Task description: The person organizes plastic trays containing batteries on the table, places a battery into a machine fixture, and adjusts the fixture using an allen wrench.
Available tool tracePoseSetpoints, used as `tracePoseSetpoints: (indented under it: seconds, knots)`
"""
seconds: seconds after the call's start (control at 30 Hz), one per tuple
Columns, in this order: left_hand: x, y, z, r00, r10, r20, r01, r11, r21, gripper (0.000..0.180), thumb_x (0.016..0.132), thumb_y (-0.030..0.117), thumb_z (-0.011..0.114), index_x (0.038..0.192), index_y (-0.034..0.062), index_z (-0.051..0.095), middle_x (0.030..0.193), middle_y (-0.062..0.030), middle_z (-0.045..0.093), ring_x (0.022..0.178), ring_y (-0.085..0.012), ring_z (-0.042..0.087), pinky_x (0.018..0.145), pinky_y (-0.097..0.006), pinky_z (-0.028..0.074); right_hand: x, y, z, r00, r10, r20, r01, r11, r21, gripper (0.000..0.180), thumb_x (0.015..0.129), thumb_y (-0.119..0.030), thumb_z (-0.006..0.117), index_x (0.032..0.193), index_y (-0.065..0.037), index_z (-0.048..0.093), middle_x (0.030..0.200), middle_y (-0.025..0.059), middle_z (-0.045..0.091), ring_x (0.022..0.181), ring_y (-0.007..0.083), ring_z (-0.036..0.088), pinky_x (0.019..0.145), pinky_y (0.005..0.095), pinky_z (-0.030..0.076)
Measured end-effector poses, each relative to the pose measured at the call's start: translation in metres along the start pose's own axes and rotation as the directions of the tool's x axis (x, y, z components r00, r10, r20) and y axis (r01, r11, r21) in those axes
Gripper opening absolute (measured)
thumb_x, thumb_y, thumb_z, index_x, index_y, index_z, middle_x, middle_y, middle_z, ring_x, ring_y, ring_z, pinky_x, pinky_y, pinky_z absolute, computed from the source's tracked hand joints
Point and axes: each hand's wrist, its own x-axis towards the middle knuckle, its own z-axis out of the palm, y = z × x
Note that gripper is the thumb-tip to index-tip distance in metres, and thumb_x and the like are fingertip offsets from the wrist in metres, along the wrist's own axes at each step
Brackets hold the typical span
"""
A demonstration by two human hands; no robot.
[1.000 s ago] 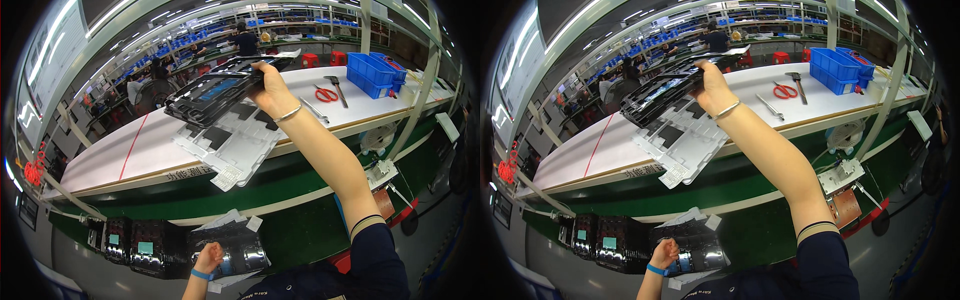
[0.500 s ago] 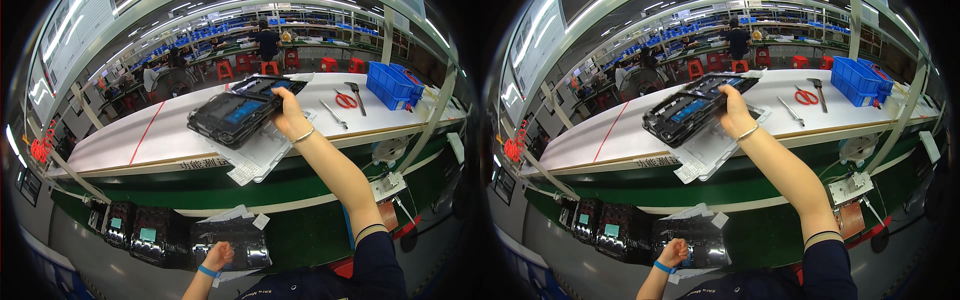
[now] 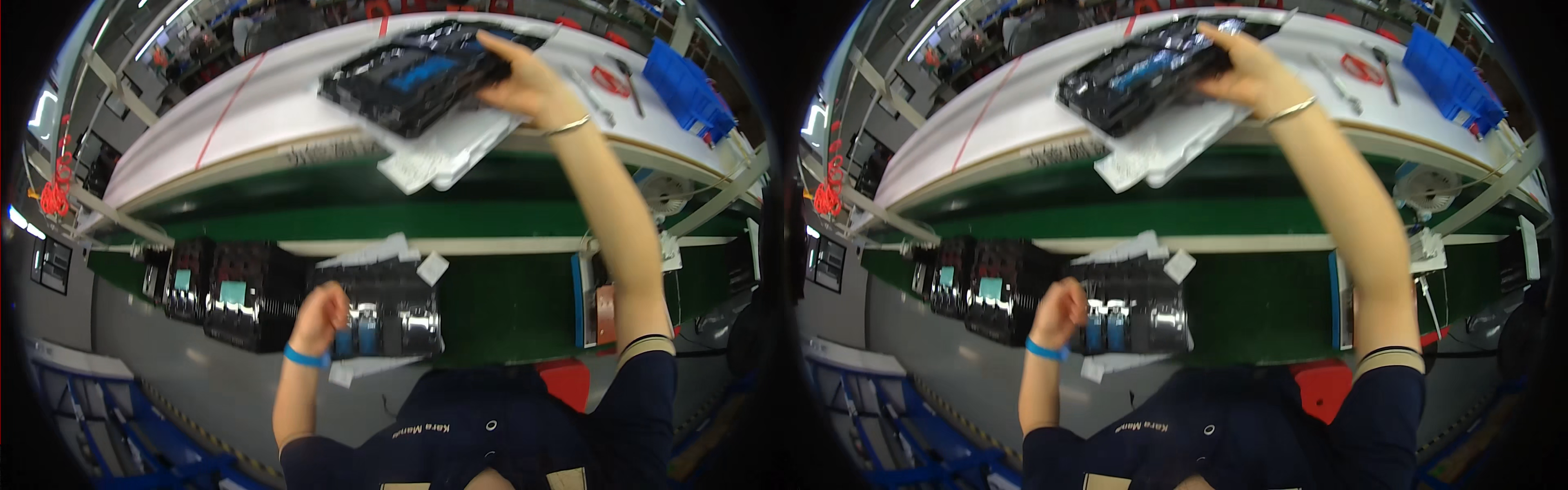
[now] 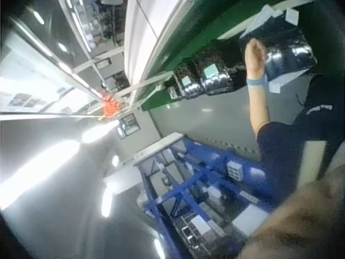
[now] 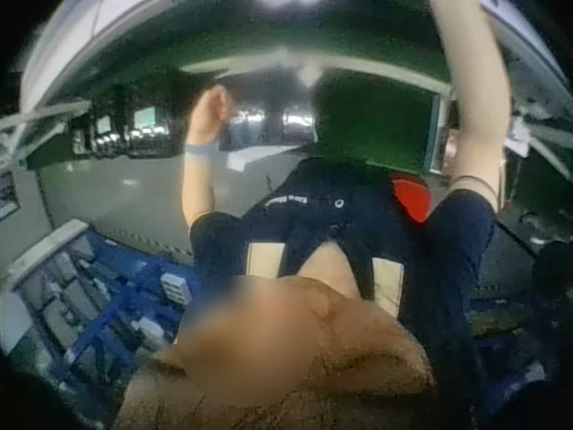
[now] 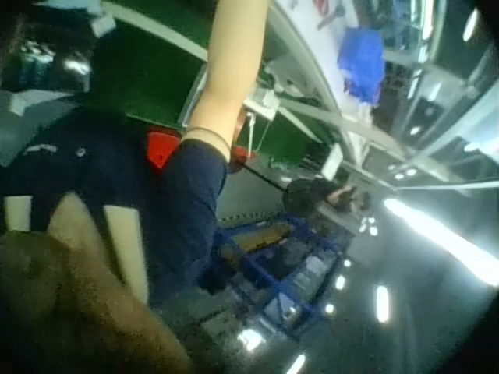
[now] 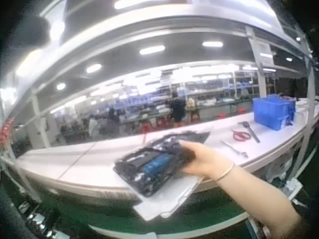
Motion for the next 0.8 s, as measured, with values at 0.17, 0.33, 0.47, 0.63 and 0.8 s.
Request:
tracePoseSetpoints:
  seconds: [0.17, 0.33, 0.47, 0.63, 0.8]
  knots:
    - [0.003, 0.101, 0.015, 0.946, 0.317, -0.066, -0.304, 0.939, 0.159, 0.031, 0.091, 0.026, 0.038, 0.069, 0.0058, 0.047, 0.055, -0.0030, 0.046, 0.046, -0.0102, 0.043, 0.045, -0.021, 0.034, -0.015, -0.031, -0.006, 0.980, 0.159, -0.119, -0.198, 0.810, -0.552, 0.051, 0.078, -0.035, 0.067, 0.106, 0.003, 0.049, 0.097, 0.0145, 0.059, 0.091, 0.0205, 0.060, 0.079, 0.0337, 0.052]
    - [0.031, 0.127, 0.068, 0.983, 0.164, 0.078, -0.178, 0.956, 0.231, 0.041, 0.092, 0.035, 0.038, 0.118, 0.0046, 0.047, 0.106, -0.0127, 0.056, 0.100, -0.0182, 0.053, 0.078, -0.028, 0.043, -0.042, -0.024, 0.009, 0.948, -0.045, -0.314, -0.266, 0.423, -0.866, 0.053, 0.073, -0.046, 0.068, 0.092, 0.002, 0.053, 0.067, 0.0079, 0.061, 0.058, 0.0124, 0.064, 0.047, 0.0200, 0.053]
    - [0.069, 0.128, 0.096, 0.950, 0.078, 0.302, -0.082, 0.997, 0.001, 0.057, 0.092, 0.045, 0.036, 0.128, 0.0006, 0.038, 0.123, -0.0187, 0.048, 0.116, -0.0284, 0.046, 0.092, -0.038, 0.040, -0.054, -0.034, 0.001, 0.949, -0.178, -0.260, -0.209, 0.261, -0.942, 0.047, 0.075, -0.048, 0.065, 0.082, -0.002, 0.057, 0.058, 0.0028, 0.058, 0.049, 0.0080, 0.061, 0.044, 0.0178, 0.051]
    - [0.093, 0.130, 0.126, 0.930, 0.082, 0.359, -0.013, 0.982, -0.191, 0.061, 0.091, 0.048, 0.035, 0.120, -0.0059, 0.041, 0.120, -0.0199, 0.050, 0.109, -0.0279, 0.053, 0.089, -0.040, 0.046, -0.094, -0.033, 0.024, 0.966, -0.242, -0.090, -0.078, 0.057, -0.995, 0.041, 0.079, -0.049, 0.059, 0.081, -0.008, 0.060, 0.056, -0.0016, 0.055, 0.047, 0.0029, 0.057, 0.041, 0.0133, 0.045]
    - [0.112, 0.128, 0.126, 0.945, 0.180, 0.272, -0.105, 0.958, -0.266, 0.063, 0.089, 0.045, 0.045, 0.119, -0.0101, 0.038, 0.117, -0.0209, 0.051, 0.107, -0.0301, 0.054, 0.092, -0.042, 0.045, -0.148, 0.037, 0.055, 0.958, -0.119, 0.260, 0.279, 0.186, -0.942, 0.024, 0.088, -0.026, 0.055, 0.080, -0.004, 0.062, 0.064, 0.0013, 0.058, 0.051, 0.0055, 0.056, 0.045, 0.0168, 0.046]
